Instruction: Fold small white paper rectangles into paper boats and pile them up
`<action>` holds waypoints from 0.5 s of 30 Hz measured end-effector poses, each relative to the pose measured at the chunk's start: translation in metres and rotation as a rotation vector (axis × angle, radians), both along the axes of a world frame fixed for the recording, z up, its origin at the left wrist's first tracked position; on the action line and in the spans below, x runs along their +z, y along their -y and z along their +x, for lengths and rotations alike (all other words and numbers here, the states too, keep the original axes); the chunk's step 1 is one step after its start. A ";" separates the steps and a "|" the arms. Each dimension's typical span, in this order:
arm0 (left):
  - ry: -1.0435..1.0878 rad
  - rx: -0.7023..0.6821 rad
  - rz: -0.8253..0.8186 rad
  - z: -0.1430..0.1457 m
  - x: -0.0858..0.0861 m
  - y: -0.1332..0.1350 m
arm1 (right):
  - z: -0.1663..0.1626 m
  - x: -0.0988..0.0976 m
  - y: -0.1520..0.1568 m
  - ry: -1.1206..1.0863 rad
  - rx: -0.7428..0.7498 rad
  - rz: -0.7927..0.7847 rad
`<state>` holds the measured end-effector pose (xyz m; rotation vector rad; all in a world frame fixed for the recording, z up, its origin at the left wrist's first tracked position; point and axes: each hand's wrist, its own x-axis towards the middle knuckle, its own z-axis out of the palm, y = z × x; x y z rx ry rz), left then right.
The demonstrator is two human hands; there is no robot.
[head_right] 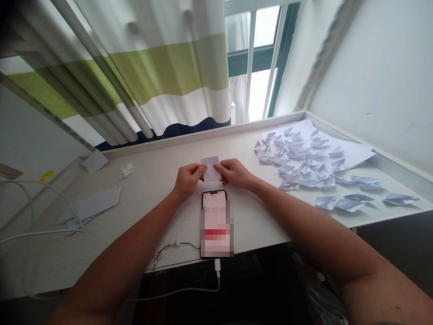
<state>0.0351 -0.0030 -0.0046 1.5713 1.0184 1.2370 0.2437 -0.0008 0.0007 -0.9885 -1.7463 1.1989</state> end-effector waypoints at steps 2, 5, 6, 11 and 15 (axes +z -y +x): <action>0.010 0.023 0.004 0.000 0.000 -0.001 | 0.000 -0.001 0.000 0.014 0.015 -0.013; 0.029 0.047 -0.005 -0.001 0.001 -0.001 | -0.001 -0.001 0.001 0.054 0.040 -0.003; 0.036 0.047 -0.013 -0.002 0.001 -0.001 | -0.001 -0.001 0.001 0.075 0.041 0.013; 0.072 -0.028 -0.093 0.000 0.003 0.001 | 0.000 0.000 0.001 0.120 -0.036 0.068; 0.077 -0.035 -0.095 -0.001 0.002 0.000 | -0.001 -0.005 -0.002 0.075 -0.029 0.010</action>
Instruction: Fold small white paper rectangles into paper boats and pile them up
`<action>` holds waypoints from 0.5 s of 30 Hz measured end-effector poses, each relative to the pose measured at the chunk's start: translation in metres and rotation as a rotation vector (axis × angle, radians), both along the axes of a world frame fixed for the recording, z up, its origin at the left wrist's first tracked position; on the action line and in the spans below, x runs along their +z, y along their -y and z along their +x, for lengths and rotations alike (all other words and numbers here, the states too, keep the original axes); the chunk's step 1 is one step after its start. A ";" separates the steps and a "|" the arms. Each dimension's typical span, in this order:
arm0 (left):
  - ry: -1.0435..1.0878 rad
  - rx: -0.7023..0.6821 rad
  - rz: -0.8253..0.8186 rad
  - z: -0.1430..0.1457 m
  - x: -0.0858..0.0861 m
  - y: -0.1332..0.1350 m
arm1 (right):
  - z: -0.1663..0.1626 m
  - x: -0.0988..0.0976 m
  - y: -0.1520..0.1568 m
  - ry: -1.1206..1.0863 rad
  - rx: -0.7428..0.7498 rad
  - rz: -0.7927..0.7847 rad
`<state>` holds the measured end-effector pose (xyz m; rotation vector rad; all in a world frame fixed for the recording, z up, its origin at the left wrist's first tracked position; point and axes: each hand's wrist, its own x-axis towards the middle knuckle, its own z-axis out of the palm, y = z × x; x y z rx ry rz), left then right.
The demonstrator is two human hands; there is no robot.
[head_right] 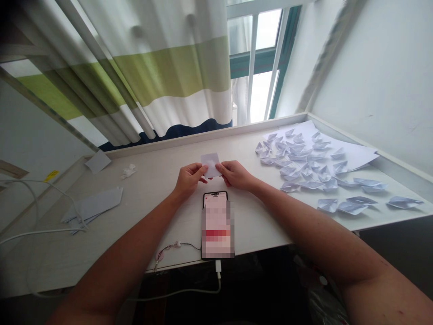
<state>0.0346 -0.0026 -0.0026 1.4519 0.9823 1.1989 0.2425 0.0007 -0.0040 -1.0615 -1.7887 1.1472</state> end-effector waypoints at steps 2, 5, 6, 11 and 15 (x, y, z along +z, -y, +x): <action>0.000 0.010 0.000 -0.001 -0.001 -0.001 | -0.001 -0.003 -0.001 -0.009 0.039 -0.032; 0.007 0.024 -0.008 -0.001 -0.001 -0.002 | -0.001 -0.007 -0.002 -0.020 0.047 -0.060; 0.010 0.025 -0.011 -0.001 -0.001 -0.002 | -0.001 -0.007 -0.002 -0.025 0.039 -0.063; 0.023 0.037 -0.020 0.000 0.000 -0.001 | -0.001 -0.003 0.001 -0.047 0.066 -0.042; 0.013 0.044 -0.021 -0.001 0.001 0.000 | 0.001 0.001 0.002 -0.026 0.066 -0.041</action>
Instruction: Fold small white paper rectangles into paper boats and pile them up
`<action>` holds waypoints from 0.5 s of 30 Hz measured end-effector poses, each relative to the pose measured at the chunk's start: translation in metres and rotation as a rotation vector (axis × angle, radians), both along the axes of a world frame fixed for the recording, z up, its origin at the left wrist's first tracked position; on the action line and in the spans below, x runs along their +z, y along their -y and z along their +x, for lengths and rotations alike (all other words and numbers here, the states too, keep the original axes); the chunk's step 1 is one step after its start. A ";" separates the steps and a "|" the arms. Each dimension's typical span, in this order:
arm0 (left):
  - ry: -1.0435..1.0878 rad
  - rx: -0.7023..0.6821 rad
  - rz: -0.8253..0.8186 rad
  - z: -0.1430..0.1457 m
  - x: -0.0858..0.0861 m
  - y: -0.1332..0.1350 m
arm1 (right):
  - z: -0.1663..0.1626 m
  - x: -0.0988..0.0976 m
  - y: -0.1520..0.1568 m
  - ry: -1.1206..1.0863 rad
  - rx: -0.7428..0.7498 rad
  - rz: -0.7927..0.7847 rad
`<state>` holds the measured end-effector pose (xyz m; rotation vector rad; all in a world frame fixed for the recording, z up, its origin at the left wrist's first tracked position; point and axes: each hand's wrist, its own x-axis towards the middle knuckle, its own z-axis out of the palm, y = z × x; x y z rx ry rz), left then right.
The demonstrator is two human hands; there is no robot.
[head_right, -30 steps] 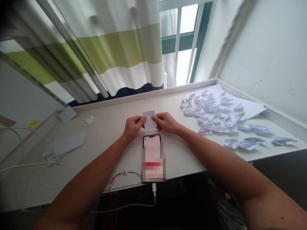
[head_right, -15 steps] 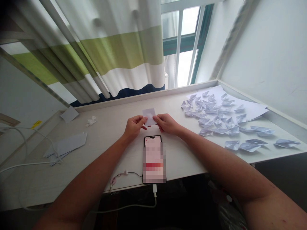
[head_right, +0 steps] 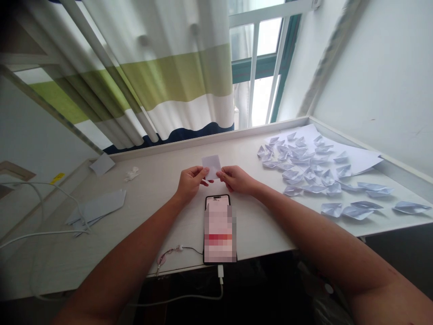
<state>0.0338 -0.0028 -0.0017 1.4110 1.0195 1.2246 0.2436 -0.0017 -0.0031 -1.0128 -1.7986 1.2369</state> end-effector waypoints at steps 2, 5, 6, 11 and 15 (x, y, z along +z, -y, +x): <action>-0.005 -0.014 0.000 -0.001 0.000 0.000 | 0.001 0.001 0.000 -0.014 -0.005 -0.008; -0.005 -0.059 -0.013 -0.002 0.001 0.000 | 0.002 0.003 -0.002 -0.120 -0.031 -0.027; -0.001 -0.072 -0.021 -0.002 0.001 0.000 | 0.002 0.003 -0.002 -0.167 -0.040 -0.037; 0.074 -0.067 -0.062 0.000 0.003 0.002 | 0.004 0.005 -0.004 -0.356 -0.028 -0.128; 0.130 -0.085 -0.080 0.000 0.007 0.005 | 0.005 0.006 -0.004 -0.452 -0.030 -0.208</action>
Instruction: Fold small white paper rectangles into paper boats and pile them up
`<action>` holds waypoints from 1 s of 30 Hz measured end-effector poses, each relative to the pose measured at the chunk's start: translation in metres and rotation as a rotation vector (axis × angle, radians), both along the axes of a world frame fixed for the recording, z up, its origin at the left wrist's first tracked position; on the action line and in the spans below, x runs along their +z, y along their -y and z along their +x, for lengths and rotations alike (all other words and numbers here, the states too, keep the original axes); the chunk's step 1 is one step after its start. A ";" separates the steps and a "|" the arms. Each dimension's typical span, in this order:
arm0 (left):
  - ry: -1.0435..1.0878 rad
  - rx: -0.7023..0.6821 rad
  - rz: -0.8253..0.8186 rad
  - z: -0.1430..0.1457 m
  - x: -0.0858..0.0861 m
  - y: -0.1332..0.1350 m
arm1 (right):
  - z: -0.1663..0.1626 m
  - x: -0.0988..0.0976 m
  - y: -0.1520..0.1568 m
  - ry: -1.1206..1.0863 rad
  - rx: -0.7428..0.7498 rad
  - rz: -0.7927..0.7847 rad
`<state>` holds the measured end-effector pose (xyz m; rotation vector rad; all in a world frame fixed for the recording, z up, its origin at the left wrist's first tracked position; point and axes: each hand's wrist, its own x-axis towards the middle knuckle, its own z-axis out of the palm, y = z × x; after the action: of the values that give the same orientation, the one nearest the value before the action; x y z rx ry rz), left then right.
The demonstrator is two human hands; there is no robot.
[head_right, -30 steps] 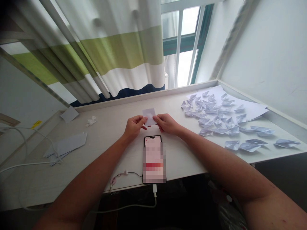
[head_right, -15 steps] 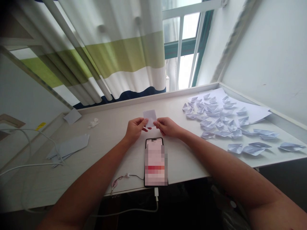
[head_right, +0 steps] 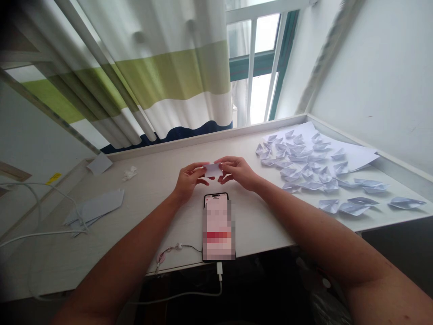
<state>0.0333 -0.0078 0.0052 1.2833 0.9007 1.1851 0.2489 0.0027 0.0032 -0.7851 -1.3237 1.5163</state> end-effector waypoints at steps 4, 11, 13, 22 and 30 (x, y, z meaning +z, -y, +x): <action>0.011 -0.060 0.005 -0.003 0.003 0.002 | 0.001 0.002 0.001 -0.028 0.031 -0.037; -0.097 -0.038 0.097 -0.002 0.002 0.002 | -0.001 -0.001 0.000 0.007 0.015 -0.009; -0.114 -0.043 0.123 -0.002 -0.001 0.001 | -0.001 -0.004 -0.001 0.040 0.020 0.005; -0.207 -0.042 0.103 -0.003 -0.011 -0.005 | -0.002 -0.012 -0.006 0.175 0.016 0.160; -0.360 0.038 0.261 -0.002 -0.013 -0.006 | -0.004 -0.007 -0.003 0.254 -0.005 0.163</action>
<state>0.0315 -0.0019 -0.0078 1.7361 1.0562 1.1474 0.2448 0.0052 -0.0036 -0.8962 -1.6085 1.3165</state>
